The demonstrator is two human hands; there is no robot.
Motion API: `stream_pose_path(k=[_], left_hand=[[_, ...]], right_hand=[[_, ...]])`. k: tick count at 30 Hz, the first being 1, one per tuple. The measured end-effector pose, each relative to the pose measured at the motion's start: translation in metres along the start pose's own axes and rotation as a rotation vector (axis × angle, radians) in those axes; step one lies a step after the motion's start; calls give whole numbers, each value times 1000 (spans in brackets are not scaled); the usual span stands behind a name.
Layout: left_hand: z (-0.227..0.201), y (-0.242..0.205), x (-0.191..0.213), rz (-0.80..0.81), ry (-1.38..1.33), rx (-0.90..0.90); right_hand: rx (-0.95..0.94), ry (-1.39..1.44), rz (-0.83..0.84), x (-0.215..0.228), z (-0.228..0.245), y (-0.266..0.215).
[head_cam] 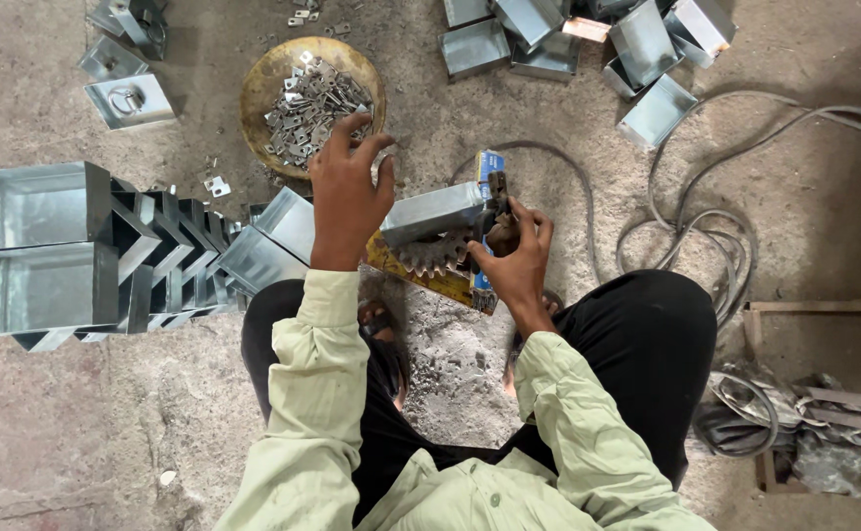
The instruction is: The person sits on the floor and welds small metal brackets onto the corners of rectangular metal boxes. They pick up a box, place it on a jig, attach a bracket, and use a welding torch to secure it, repeating this process for multiple units.
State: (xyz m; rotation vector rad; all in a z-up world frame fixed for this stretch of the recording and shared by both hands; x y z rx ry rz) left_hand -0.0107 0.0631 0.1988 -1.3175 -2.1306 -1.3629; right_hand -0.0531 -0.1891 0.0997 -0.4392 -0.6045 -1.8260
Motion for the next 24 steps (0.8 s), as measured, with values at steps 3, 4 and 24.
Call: stream_pose_path(k=[3, 4, 24], left_hand=[[-1, -2, -1, 9, 5, -10], [-2, -2, -1, 12, 7, -12], [3, -5, -6, -27, 62, -77]], right_hand=[[-3, -12, 8, 0, -3, 0], [-12, -13, 17, 0, -4, 1], [151, -157, -102, -17, -30, -3]])
Point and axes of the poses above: each hand's wrist, its own y-axis towards the middle knuckle, its own x-axis out of the back of the hand, z = x × y, the point moved 3 cm from there along y, towards the middle knuckle, and after that the axes turned 10 degrees about -z, right-handed, at the moved point
